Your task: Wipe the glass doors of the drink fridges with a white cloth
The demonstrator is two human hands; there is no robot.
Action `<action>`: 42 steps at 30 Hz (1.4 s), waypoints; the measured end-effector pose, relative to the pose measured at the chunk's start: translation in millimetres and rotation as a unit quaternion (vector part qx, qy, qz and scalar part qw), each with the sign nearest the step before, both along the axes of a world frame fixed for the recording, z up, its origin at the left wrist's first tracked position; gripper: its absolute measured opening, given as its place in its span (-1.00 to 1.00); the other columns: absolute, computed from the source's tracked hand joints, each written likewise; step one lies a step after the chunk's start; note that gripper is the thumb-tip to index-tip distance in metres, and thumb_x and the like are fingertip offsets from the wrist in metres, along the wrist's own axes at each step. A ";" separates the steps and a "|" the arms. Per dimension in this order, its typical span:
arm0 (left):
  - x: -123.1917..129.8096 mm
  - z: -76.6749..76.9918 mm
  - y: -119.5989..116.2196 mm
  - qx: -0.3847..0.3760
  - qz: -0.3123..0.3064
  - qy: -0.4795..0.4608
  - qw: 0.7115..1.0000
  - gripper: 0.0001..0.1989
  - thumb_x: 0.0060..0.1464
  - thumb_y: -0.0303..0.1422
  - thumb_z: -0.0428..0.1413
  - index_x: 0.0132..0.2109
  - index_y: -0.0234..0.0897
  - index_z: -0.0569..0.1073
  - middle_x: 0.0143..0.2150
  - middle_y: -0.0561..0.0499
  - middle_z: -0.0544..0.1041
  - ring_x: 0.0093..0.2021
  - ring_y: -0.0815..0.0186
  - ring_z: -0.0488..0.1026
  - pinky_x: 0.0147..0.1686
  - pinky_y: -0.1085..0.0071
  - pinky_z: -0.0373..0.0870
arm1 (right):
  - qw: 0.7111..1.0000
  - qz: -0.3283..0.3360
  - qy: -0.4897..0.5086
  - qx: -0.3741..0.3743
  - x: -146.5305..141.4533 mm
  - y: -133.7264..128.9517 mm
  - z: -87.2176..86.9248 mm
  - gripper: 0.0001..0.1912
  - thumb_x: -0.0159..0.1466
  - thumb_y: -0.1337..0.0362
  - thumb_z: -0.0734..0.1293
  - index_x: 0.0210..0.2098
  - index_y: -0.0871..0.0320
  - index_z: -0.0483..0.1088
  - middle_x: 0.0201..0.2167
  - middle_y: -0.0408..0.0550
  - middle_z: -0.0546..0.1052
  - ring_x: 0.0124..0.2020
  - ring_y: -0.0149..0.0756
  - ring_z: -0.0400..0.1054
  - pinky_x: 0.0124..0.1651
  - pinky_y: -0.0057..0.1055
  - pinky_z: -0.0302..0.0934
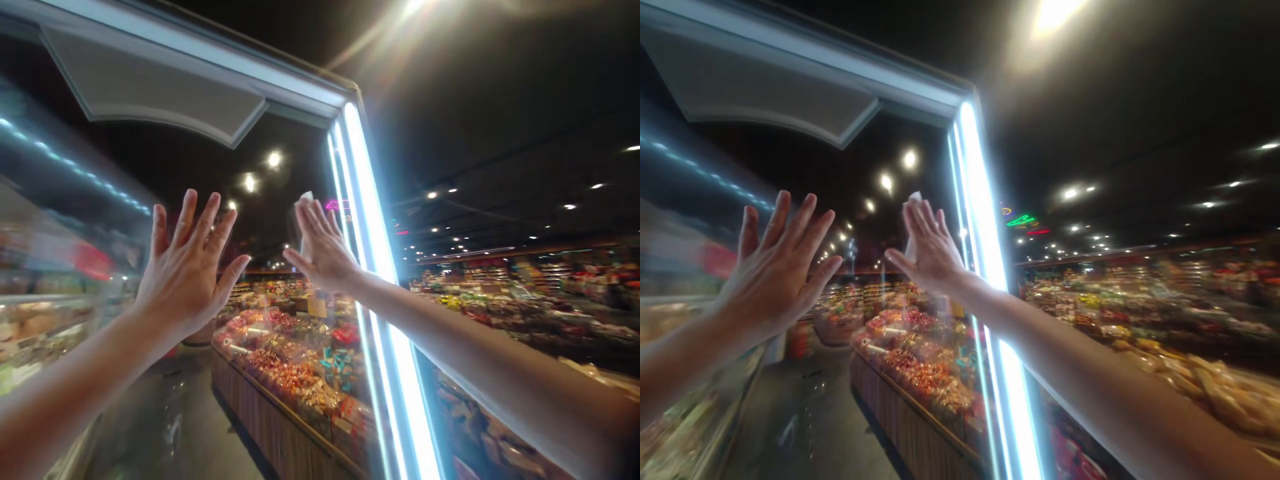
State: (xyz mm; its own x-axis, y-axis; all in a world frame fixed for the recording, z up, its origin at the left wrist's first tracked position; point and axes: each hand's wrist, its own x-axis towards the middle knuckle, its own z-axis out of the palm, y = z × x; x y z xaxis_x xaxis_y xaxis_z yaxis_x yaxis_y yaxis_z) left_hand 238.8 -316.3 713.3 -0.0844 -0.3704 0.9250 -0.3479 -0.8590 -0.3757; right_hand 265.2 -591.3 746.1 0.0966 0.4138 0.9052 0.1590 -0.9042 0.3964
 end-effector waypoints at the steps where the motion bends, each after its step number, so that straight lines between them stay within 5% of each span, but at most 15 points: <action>1: 0.0 0.3 -4.0 0.003 -0.002 0.002 1.000 -0.27 0.40 0.05 -0.26 0.49 -0.33 0.04 0.59 -0.19 -0.07 0.59 -0.02 -0.37 0.47 -0.21 -0.48 | 0.999 0.007 -0.006 -0.048 1.4 -3.9 -4.1 0.01 0.42 -0.33 -0.04 0.54 0.25 -0.45 0.58 0.11 -0.28 0.59 0.00 -0.44 0.57 0.12 -0.35; 3: 0.5 0.2 -9.3 0.008 -0.005 0.008 1.000 -0.28 0.40 0.05 -0.26 0.49 -0.33 0.04 0.59 -0.19 -0.07 0.59 -0.05 -0.36 0.45 -0.27 -0.46 | 0.997 0.019 -0.022 -0.071 5.6 -12.6 -9.7 -0.03 0.43 -0.31 -0.01 0.55 0.15 -0.47 0.59 0.05 -0.22 0.59 -0.01 -0.38 0.56 0.16 -0.29; 7: 3.5 -1.9 -10.3 0.011 0.005 0.010 1.000 -0.26 0.39 0.07 -0.26 0.49 -0.32 0.06 0.59 -0.17 -0.08 0.59 -0.04 -0.37 0.46 -0.24 -0.48 | 0.994 0.045 -0.049 0.088 13.1 -23.2 -17.0 -0.07 0.46 -0.26 -0.04 0.55 0.20 -0.43 0.58 0.16 -0.20 0.58 0.15 -0.38 0.50 0.30 -0.17; 13: 4.0 -7.6 5.4 0.015 0.022 0.010 1.000 -0.26 0.39 0.07 -0.27 0.49 -0.29 0.06 0.59 -0.14 -0.07 0.59 0.02 -0.38 0.47 -0.20 -0.48 | 0.996 0.056 -0.042 -0.063 8.8 -17.2 -29.0 -0.03 0.44 -0.27 0.04 0.54 0.13 -0.49 0.58 0.01 -0.16 0.59 0.01 -0.36 0.55 0.15 -0.17; 17: 0.1 -23.0 30.5 0.016 0.038 -0.012 0.999 -0.31 0.40 0.02 -0.24 0.51 -0.22 0.03 0.60 -0.08 -0.07 0.59 0.07 -0.36 0.49 -0.16 -0.45 | 0.994 0.067 -0.041 0.077 5.5 -8.5 -39.4 -0.08 0.47 -0.22 -0.01 0.54 0.19 -0.46 0.58 0.09 -0.22 0.58 0.11 -0.40 0.53 0.26 -0.20; 20: -8.4 -51.9 53.1 0.030 0.042 -0.021 0.998 -0.33 0.40 -0.05 -0.19 0.53 -0.16 -0.07 0.61 -0.02 -0.14 0.60 0.06 -0.35 0.50 -0.16 -0.41 | 0.995 0.062 0.013 -0.072 -3.3 29.0 -79.0 0.09 0.39 -0.36 0.06 0.54 0.25 -0.47 0.59 0.07 -0.25 0.59 0.03 -0.45 0.57 0.11 -0.22; 23: -23.0 -97.0 74.8 0.046 0.047 -0.016 0.998 -0.30 0.39 -0.12 -0.14 0.54 -0.19 -0.13 0.61 -0.03 -0.17 0.60 0.03 -0.32 0.52 -0.13 -0.41 | 0.964 0.078 0.042 -0.252 -14.9 69.4 -115.3 0.19 0.32 -0.46 0.04 0.54 0.34 -0.34 0.58 0.07 -0.13 0.59 -0.06 -0.39 0.60 -0.05 -0.27; 24: -28.4 -113.8 81.9 0.047 0.050 -0.007 0.998 -0.30 0.39 -0.14 -0.12 0.54 -0.20 -0.13 0.61 -0.03 -0.17 0.60 0.01 -0.31 0.52 -0.13 -0.42 | 0.966 0.084 0.035 -0.243 -17.4 78.8 -121.3 0.17 0.33 -0.44 0.03 0.54 0.36 -0.33 0.57 0.09 -0.11 0.59 -0.06 -0.38 0.60 -0.05 -0.28; 28: -43.5 -176.3 110.9 0.021 0.055 0.041 0.997 -0.26 0.34 -0.24 -0.05 0.55 -0.19 -0.15 0.62 0.00 -0.23 0.60 0.00 -0.34 0.53 -0.10 -0.47 | 0.996 0.084 0.009 -0.020 -17.0 108.6 -141.2 0.02 0.43 -0.30 0.04 0.54 0.33 -0.33 0.57 0.11 -0.10 0.59 -0.06 -0.37 0.60 0.02 -0.30; 29: -44.7 -189.1 118.0 0.009 0.060 0.056 0.997 -0.24 0.34 -0.26 -0.04 0.55 -0.20 -0.17 0.62 -0.01 -0.26 0.60 0.00 -0.37 0.52 -0.08 -0.49 | 0.996 0.089 0.013 -0.021 -16.2 118.3 -152.7 0.02 0.42 -0.31 0.04 0.54 0.33 -0.29 0.57 0.09 -0.09 0.59 -0.07 -0.39 0.60 0.01 -0.32; 34: -43.0 -240.0 146.2 -0.047 0.074 0.123 0.988 -0.20 0.32 -0.29 0.00 0.55 -0.19 -0.22 0.62 -0.04 -0.31 0.59 0.02 -0.43 0.52 -0.07 -0.50 | 0.958 0.134 0.037 -0.253 -23.9 171.4 -222.4 0.15 0.29 -0.46 0.11 0.51 0.33 -0.05 0.57 -0.02 -0.06 0.59 -0.14 -0.51 0.62 -0.15 -0.43; 39: -48.8 -284.0 169.5 -0.105 0.083 0.169 0.977 -0.17 0.31 -0.31 0.01 0.55 -0.16 -0.27 0.62 -0.01 -0.38 0.59 0.03 -0.51 0.52 -0.08 -0.55 | 0.988 0.120 0.060 -0.081 -33.2 213.6 -256.7 -0.01 0.43 -0.22 0.15 0.52 0.42 -0.15 0.55 0.12 -0.03 0.59 -0.10 -0.53 0.61 -0.02 -0.51; 42: -52.6 -308.7 187.3 -0.142 0.081 0.190 0.968 -0.17 0.31 -0.33 -0.01 0.55 -0.10 -0.29 0.62 0.03 -0.40 0.59 0.04 -0.51 0.52 -0.10 -0.52 | 0.968 0.168 0.071 -0.173 -38.0 258.7 -284.2 -0.17 0.45 -0.16 0.13 0.48 0.29 0.06 0.54 -0.08 0.04 0.59 -0.20 -0.43 0.62 -0.20 -0.49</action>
State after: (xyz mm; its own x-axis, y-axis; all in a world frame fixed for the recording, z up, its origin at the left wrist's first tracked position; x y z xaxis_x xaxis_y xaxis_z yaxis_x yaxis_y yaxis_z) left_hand 186.2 -129.0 404.6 0.3207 -0.0759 0.9442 -0.2665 -0.9637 0.0131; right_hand 227.1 -332.7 461.9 0.0168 0.7201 0.6937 0.4951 -0.6088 0.6199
